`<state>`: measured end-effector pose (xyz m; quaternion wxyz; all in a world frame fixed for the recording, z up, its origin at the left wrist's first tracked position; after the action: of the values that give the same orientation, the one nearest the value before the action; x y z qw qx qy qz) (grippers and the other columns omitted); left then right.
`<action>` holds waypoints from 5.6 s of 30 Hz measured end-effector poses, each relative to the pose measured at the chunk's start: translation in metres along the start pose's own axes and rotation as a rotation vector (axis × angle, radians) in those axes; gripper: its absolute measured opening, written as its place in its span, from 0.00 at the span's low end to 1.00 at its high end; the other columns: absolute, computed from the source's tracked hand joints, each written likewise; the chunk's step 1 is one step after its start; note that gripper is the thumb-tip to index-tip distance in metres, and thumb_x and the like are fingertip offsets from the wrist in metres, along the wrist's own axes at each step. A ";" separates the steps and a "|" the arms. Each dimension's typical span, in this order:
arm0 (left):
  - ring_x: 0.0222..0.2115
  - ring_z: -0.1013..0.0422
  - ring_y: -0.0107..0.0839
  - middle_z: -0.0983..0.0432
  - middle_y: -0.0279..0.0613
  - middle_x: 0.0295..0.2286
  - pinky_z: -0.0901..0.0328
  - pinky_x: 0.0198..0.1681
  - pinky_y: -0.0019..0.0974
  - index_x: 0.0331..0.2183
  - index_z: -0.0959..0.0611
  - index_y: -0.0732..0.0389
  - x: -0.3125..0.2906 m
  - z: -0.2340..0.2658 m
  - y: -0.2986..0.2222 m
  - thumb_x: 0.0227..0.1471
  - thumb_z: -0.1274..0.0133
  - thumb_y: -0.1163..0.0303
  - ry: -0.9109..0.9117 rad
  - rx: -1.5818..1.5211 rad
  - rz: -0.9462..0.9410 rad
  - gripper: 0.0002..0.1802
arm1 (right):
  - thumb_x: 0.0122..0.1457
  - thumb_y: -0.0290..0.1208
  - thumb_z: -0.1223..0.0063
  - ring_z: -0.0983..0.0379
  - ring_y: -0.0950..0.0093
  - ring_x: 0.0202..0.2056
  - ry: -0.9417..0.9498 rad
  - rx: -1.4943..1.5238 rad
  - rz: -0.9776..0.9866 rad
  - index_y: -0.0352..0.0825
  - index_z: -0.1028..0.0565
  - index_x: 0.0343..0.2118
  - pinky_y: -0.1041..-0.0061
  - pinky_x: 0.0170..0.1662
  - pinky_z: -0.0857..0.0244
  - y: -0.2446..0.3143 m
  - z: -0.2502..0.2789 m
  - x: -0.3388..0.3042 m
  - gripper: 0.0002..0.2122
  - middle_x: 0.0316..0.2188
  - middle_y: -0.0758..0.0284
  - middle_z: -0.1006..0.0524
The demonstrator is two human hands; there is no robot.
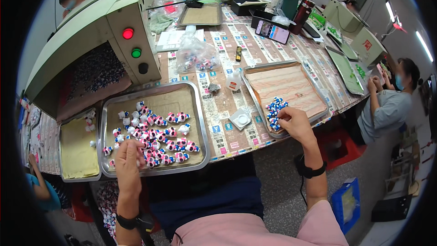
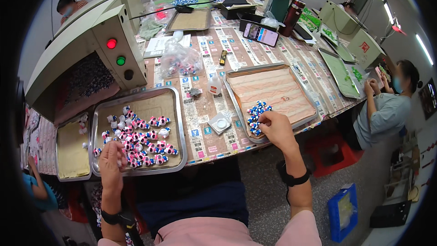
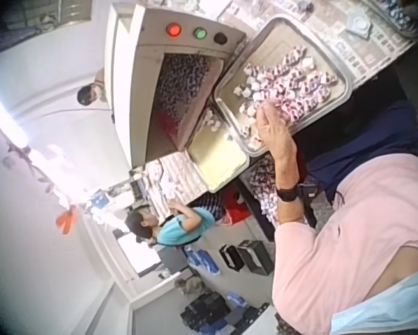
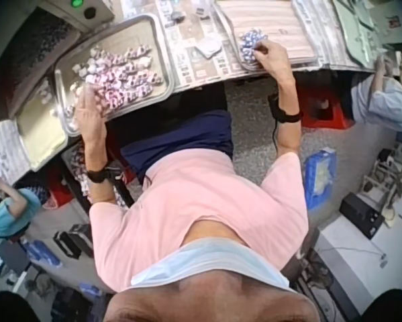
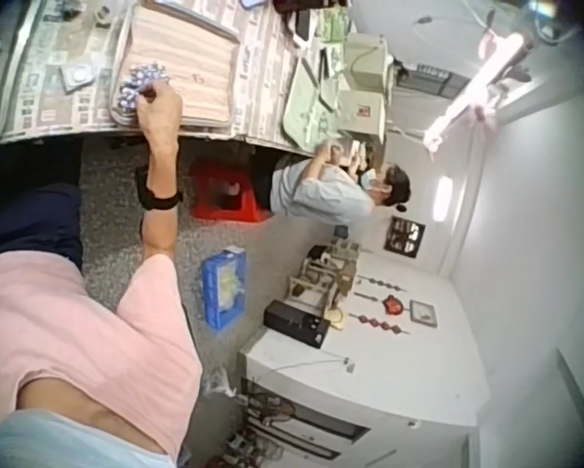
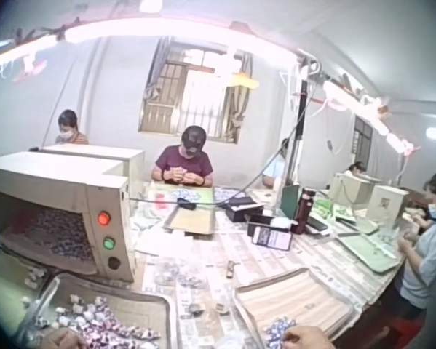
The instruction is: The person repeatedly picks up small white cylindrical objects and blue patterned caps from trays on a table. They insert the caps into the white objects by hand and place the assembled items onto a wooden board. The process is repetitive and performed one at a time.
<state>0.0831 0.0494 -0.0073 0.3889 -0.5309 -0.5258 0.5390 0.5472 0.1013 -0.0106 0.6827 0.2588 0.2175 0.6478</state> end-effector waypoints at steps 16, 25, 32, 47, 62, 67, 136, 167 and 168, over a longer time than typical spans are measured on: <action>0.37 0.30 0.31 0.28 0.43 0.38 0.33 0.41 0.34 0.48 0.28 0.59 -0.061 -0.119 0.025 0.62 0.56 0.62 0.494 -0.876 0.679 0.16 | 0.53 0.17 0.47 0.30 0.85 0.33 0.210 0.710 -0.061 0.28 0.23 0.38 0.85 0.35 0.36 0.045 -0.016 -0.041 0.09 0.33 0.72 0.26; 0.36 0.29 0.30 0.28 0.44 0.39 0.32 0.42 0.32 0.51 0.30 0.67 -0.065 -0.122 0.029 0.59 0.54 0.72 0.424 -0.872 0.717 0.20 | 0.48 0.18 0.37 0.31 0.84 0.35 0.543 0.869 0.118 0.30 0.22 0.35 0.86 0.38 0.35 0.074 -0.041 -0.049 0.10 0.36 0.70 0.28; 0.43 0.28 0.30 0.29 0.45 0.44 0.29 0.44 0.29 0.52 0.30 0.67 -0.070 -0.113 0.045 0.57 0.53 0.76 0.530 -0.731 0.709 0.20 | 0.50 0.19 0.39 0.28 0.82 0.35 0.396 0.826 -0.029 0.28 0.23 0.35 0.84 0.39 0.33 0.067 -0.041 -0.039 0.09 0.36 0.70 0.27; 0.39 0.27 0.28 0.25 0.41 0.41 0.30 0.40 0.27 0.49 0.27 0.64 -0.078 -0.115 0.046 0.56 0.48 0.73 0.588 -0.741 0.723 0.19 | 0.48 0.22 0.42 0.25 0.71 0.29 -0.075 0.140 0.305 0.31 0.20 0.31 0.76 0.33 0.33 0.083 -0.057 0.007 0.06 0.27 0.62 0.22; 0.42 0.28 0.28 0.26 0.39 0.41 0.30 0.41 0.26 0.46 0.26 0.61 -0.070 -0.124 0.050 0.55 0.47 0.73 0.530 -0.719 0.669 0.15 | 0.50 0.23 0.40 0.25 0.76 0.29 0.023 0.288 0.207 0.31 0.20 0.32 0.78 0.33 0.33 0.105 -0.051 -0.024 0.06 0.29 0.65 0.22; 0.43 0.28 0.25 0.26 0.36 0.40 0.31 0.43 0.26 0.46 0.26 0.60 -0.069 -0.126 0.052 0.55 0.47 0.76 0.507 -0.712 0.619 0.16 | 0.52 0.19 0.40 0.26 0.81 0.35 0.321 0.759 0.054 0.26 0.21 0.36 0.84 0.39 0.31 0.129 -0.057 -0.076 0.08 0.33 0.66 0.23; 0.45 0.29 0.32 0.32 0.46 0.49 0.30 0.48 0.32 0.54 0.33 0.65 -0.055 -0.125 0.022 0.59 0.55 0.75 0.590 -0.775 0.519 0.21 | 0.53 0.18 0.44 0.27 0.80 0.37 0.426 1.128 -0.083 0.29 0.24 0.39 0.82 0.38 0.31 0.074 -0.048 -0.049 0.10 0.38 0.66 0.24; 0.39 0.26 0.29 0.27 0.40 0.41 0.29 0.44 0.28 0.52 0.30 0.66 -0.066 -0.119 0.047 0.58 0.51 0.71 0.589 -0.723 0.575 0.21 | 0.47 0.20 0.43 0.26 0.63 0.32 -0.040 -0.106 0.443 0.31 0.21 0.30 0.68 0.36 0.33 0.096 -0.055 0.001 0.05 0.27 0.60 0.24; 0.40 0.26 0.29 0.27 0.41 0.41 0.29 0.44 0.28 0.52 0.30 0.66 -0.066 -0.119 0.045 0.58 0.51 0.71 0.584 -0.713 0.570 0.20 | 0.48 0.20 0.43 0.26 0.64 0.31 -0.040 -0.082 0.427 0.31 0.21 0.30 0.69 0.35 0.33 0.098 -0.053 -0.003 0.06 0.27 0.60 0.24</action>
<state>0.2152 -0.0033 -0.0268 0.1530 -0.8793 -0.3811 0.2413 0.4379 0.1044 0.0103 0.5442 0.2840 0.1176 0.7806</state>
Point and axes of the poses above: each hand's wrist, its own x-axis towards the middle knuckle, its own z-axis out of the back of the hand, y = z × x, the point moved 4 cm from there along x, towards the middle knuckle
